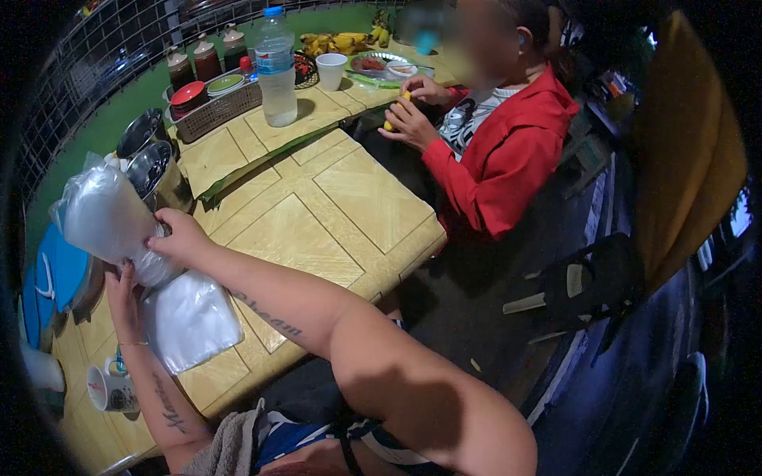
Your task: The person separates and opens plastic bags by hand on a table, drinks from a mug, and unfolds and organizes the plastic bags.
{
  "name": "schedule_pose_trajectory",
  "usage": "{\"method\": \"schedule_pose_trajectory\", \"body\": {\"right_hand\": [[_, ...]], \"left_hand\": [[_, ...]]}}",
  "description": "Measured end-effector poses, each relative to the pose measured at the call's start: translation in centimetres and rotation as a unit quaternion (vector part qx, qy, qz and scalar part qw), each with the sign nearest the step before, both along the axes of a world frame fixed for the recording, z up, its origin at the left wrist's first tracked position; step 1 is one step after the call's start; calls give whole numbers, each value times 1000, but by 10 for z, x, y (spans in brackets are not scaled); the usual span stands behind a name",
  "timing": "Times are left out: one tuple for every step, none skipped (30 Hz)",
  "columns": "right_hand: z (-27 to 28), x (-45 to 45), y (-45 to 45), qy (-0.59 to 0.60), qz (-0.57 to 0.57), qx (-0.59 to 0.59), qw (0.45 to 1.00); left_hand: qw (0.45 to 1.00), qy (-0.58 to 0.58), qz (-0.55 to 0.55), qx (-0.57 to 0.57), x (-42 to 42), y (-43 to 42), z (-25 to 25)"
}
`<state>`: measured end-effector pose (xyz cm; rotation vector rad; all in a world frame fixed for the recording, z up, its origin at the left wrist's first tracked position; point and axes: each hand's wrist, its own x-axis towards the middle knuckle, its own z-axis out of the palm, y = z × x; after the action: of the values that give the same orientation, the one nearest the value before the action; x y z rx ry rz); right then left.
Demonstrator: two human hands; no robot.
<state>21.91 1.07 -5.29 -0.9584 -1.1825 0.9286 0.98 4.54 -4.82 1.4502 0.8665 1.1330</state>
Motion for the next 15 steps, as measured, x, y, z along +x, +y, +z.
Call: {"method": "schedule_pose_trajectory", "body": {"right_hand": [[0, 0, 0, -7, -1, 4, 1000], [0, 1, 0, -14, -1, 9, 1000], [0, 1, 1, -22, -2, 15, 1000], [1, 2, 1, -16, 4, 8, 1000], [1, 2, 1, -10, 10, 1, 1000], [1, 2, 1, -3, 16, -7, 1000], [1, 2, 1, -4, 18, -9, 1000], [1, 3, 2, -4, 19, -11, 1000], [0, 3, 2, -4, 20, -14, 1000], [0, 2, 2, -5, 16, -11, 1000], [0, 2, 2, -5, 13, -8, 1000], [-1, 2, 3, -6, 11, -4, 1000], [3, 2, 0, -8, 11, -8, 1000], [7, 3, -3, -9, 11, -11, 1000], [10, 4, -5, -10, 10, -14, 1000]], "left_hand": [[1000, -7, 3, -12, 3, -4, 4], [1000, -2, 1, -2, 2, -3, 3], [1000, 3, -1, 8, 2, -2, 2], [1000, 8, -2, 18, 1, -1, 2], [1000, 14, 1, 27, 1, 0, 1], [999, 20, 4, 36, 1, 0, 0], [999, 27, 6, 45, 1, 1, 0], [998, 31, 9, 54, 3, 0, 1], [997, 35, 12, 63, 5, -1, 3], [997, 39, 15, 71, 6, -2, 4], [997, 41, 19, 69, 5, 0, 2], [997, 44, 25, 67, 2, 4, -2], [996, 47, 30, 65, 0, 7, -5], [996, 52, 28, 71, -3, 10, -7], [995, 58, 26, 78, -5, 12, -10]]}}
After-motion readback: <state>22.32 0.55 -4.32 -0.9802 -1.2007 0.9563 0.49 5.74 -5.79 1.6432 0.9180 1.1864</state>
